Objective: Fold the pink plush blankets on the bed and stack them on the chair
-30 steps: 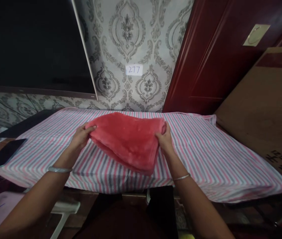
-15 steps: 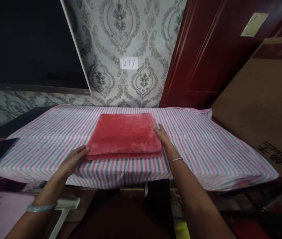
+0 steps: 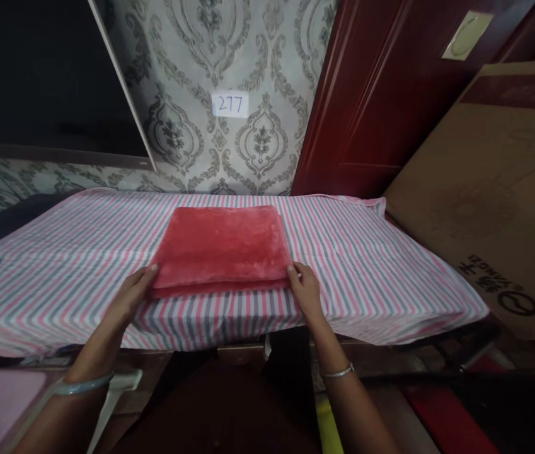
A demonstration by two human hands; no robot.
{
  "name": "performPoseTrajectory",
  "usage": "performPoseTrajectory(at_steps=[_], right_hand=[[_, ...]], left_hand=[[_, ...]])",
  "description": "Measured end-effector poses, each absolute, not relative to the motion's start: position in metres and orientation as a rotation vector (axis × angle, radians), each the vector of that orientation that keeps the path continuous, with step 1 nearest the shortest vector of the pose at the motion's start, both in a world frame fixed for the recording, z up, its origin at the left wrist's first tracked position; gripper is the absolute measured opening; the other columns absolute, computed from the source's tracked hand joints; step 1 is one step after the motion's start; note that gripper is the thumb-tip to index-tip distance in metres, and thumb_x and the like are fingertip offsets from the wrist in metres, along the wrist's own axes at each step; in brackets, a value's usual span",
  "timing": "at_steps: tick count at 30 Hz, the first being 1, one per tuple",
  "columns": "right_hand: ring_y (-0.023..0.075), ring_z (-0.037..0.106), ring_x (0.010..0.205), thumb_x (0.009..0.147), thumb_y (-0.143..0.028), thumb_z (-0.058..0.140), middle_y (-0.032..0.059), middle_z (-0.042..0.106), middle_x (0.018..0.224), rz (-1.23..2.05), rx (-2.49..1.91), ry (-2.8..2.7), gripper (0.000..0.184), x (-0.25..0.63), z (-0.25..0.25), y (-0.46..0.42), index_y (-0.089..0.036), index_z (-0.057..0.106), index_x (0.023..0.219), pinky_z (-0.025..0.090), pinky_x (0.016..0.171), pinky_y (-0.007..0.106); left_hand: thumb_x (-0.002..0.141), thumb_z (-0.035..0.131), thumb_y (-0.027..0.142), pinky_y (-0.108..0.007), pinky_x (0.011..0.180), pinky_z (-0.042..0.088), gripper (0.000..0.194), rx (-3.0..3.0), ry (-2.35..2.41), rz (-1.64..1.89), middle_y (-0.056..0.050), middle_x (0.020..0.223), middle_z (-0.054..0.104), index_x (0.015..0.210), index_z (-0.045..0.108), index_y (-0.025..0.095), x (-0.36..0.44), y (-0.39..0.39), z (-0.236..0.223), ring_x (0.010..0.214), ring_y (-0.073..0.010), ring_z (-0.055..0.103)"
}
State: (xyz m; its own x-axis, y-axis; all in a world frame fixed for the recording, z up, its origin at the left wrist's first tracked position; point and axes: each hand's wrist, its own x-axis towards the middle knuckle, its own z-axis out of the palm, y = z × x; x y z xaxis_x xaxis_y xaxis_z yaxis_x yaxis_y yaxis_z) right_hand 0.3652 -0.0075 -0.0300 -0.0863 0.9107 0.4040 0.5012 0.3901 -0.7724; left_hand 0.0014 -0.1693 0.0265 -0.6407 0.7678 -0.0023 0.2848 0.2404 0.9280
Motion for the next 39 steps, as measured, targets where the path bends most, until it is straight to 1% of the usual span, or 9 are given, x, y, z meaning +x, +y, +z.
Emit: performPoseTrajectory(at_steps=[5, 10, 13, 18, 22, 26, 31, 35, 39], right_hand=[[0.0226, 0.056, 0.069, 0.079, -0.085, 0.044, 0.0057, 0.061, 0.071, 0.572, -1.283, -1.794, 0.064, 0.357, -0.019, -0.006, -0.023, 0.059, 0.071, 0.047, 0.07, 0.038], [0.0206, 0.056, 0.062, 0.071, -0.078, 0.059, 0.0012, 0.06, 0.067, 0.829, -1.227, -1.591, 0.055, 0.353, -0.015, -0.011, -0.024, 0.056, 0.078, 0.044, 0.058, 0.033], [0.0181, 0.05, 0.048, 0.069, -0.078, 0.063, -0.0037, 0.054, 0.052, 1.064, -1.258, -1.493, 0.055, 0.355, -0.02, -0.014, -0.025, 0.053, 0.079, 0.039, 0.049, 0.03], [0.0173, 0.051, 0.047, 0.067, -0.078, 0.066, -0.0037, 0.052, 0.049, 1.113, -1.242, -1.493, 0.056, 0.362, -0.029, -0.016, -0.025, 0.052, 0.075, 0.04, 0.05, 0.029], [0.0204, 0.059, 0.06, 0.075, -0.074, 0.061, 0.0041, 0.067, 0.072, 0.906, -1.225, -1.526, 0.059, 0.367, -0.028, -0.017, -0.019, 0.063, 0.096, 0.049, 0.058, 0.034], [0.03, 0.063, 0.11, 0.092, -0.063, 0.047, 0.0173, 0.067, 0.126, 0.359, -1.077, -1.711, 0.062, 0.35, -0.002, -0.016, -0.017, 0.06, 0.131, 0.051, 0.095, 0.05], [0.0319, 0.035, 0.148, 0.103, -0.045, 0.037, 0.0115, 0.044, 0.158, 0.126, -0.947, -2.3, 0.055, 0.294, 0.04, -0.009, -0.022, 0.048, 0.152, 0.028, 0.12, 0.056], [0.0361, 0.022, 0.153, 0.104, -0.046, 0.041, 0.0055, 0.034, 0.165, 0.036, -1.031, -2.611, 0.054, 0.268, 0.032, -0.006, -0.031, 0.043, 0.156, 0.014, 0.121, 0.067], [0.035, 0.018, 0.155, 0.105, -0.047, 0.039, 0.0034, 0.028, 0.167, 0.026, -1.096, -2.655, 0.055, 0.267, 0.001, -0.007, -0.033, 0.039, 0.158, 0.014, 0.121, 0.068]], left_hand=[[0.07, 0.053, 0.084, -0.042, 0.093, 0.05, 0.069, 1.172, 2.163, 1.346, -0.01, 0.098, 0.071, 0.089, 0.068, 0.019, -0.002, -0.164, 0.019, 0.099, -0.0306, 0.064], [0.074, 0.052, 0.079, -0.048, 0.106, 0.046, 0.071, 1.175, 2.111, 1.377, -0.015, 0.121, 0.069, 0.108, 0.066, 0.018, -0.004, -0.16, 0.003, 0.115, -0.0342, 0.062], [0.075, 0.051, 0.076, -0.05, 0.11, 0.043, 0.07, 1.188, 2.144, 1.374, -0.016, 0.123, 0.068, 0.11, 0.065, 0.018, -0.007, -0.158, -0.007, 0.119, -0.0346, 0.061], [0.078, 0.05, 0.072, -0.049, 0.106, 0.046, 0.062, 1.215, 2.169, 1.385, -0.015, 0.116, 0.069, 0.104, 0.066, 0.018, -0.01, -0.159, -0.015, 0.112, -0.0332, 0.064], [0.085, 0.046, 0.066, -0.047, 0.099, 0.052, 0.056, 1.201, 2.203, 1.429, -0.013, 0.109, 0.071, 0.104, 0.066, 0.018, -0.011, -0.164, -0.01, 0.105, -0.0307, 0.066], [0.095, 0.038, 0.052, -0.049, 0.117, 0.038, 0.057, 1.636, 2.409, 1.555, -0.02, 0.142, 0.058, 0.129, 0.061, 0.012, 0.004, -0.156, 0.013, 0.137, -0.0318, 0.05], [0.099, 0.04, 0.047, -0.052, 0.125, 0.024, 0.061, 2.128, 2.366, 0.967, -0.019, 0.159, 0.043, 0.148, 0.049, 0.011, 0.048, -0.115, 0.05, 0.151, -0.0321, 0.034], [0.099, 0.044, 0.05, -0.06, 0.126, 0.013, 0.066, 2.235, 2.369, 0.557, -0.015, 0.166, 0.031, 0.156, 0.04, 0.018, 0.069, -0.09, 0.046, 0.156, -0.033, 0.023], [0.097, 0.047, 0.055, -0.068, 0.123, 0.014, 0.068, 2.163, 2.36, 0.348, -0.014, 0.168, 0.026, 0.157, 0.039, 0.024, 0.066, -0.084, 0.016, 0.156, -0.0364, 0.019]])
